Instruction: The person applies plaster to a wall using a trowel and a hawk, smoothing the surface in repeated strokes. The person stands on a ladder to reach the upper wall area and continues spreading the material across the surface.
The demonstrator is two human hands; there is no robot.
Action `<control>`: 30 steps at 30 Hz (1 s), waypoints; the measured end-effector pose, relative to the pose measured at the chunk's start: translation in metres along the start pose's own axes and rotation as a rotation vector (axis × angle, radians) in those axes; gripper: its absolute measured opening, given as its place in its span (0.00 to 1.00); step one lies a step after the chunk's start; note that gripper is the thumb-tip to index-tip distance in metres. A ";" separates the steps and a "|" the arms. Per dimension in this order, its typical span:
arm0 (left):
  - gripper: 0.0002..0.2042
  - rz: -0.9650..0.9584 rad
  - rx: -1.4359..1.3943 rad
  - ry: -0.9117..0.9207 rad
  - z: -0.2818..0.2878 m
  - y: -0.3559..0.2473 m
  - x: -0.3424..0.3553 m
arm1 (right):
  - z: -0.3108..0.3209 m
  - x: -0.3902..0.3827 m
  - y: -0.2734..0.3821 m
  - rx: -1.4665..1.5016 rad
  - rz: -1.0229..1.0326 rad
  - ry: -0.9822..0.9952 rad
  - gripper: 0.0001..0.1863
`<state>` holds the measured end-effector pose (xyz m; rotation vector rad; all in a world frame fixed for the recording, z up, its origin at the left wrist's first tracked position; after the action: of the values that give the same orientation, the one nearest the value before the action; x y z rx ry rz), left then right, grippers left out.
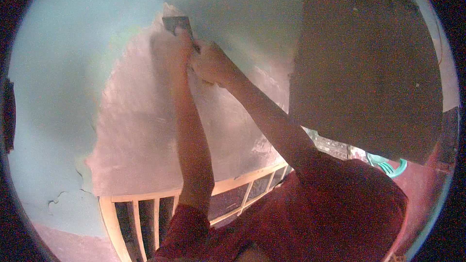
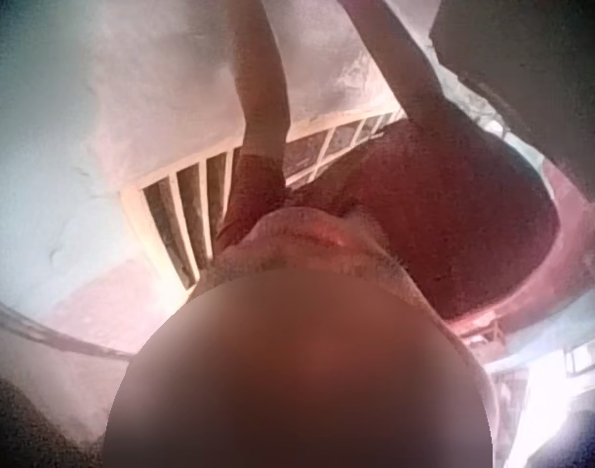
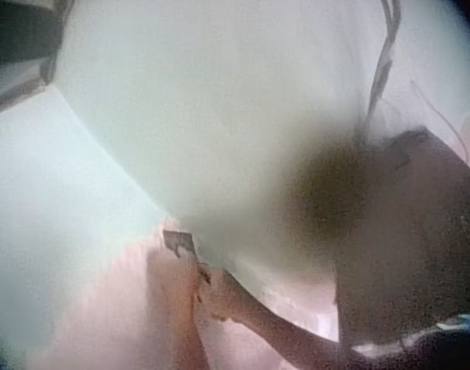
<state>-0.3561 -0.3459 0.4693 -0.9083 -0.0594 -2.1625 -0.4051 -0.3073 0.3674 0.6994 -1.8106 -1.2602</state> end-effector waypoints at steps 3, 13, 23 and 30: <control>0.17 -0.047 -0.045 0.038 -0.004 -0.002 0.005 | -0.003 0.001 -0.018 0.018 -0.096 0.039 0.19; 0.24 -0.004 0.080 0.080 -0.012 0.035 0.010 | -0.024 -0.016 -0.009 0.236 -0.134 0.033 0.19; 0.18 -0.233 0.196 0.120 -0.013 0.001 0.027 | -0.032 0.016 -0.017 0.323 0.087 -0.236 0.17; 0.22 -0.111 0.154 -0.032 0.034 0.006 -0.001 | -0.052 -0.008 0.000 -0.007 0.324 -0.305 0.19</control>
<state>-0.3319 -0.3384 0.4925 -0.8690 -0.2939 -2.2103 -0.3565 -0.3263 0.3746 0.2009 -2.0631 -1.1986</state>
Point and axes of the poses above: each hand's wrist, its own x-axis towards the middle knuckle, its own z-axis out of the back of the hand, y = z × x, the point moved 9 cm from there along x, towards the middle knuckle, and after that the axes turned 8 degrees about -x, right-handed, at the moved point
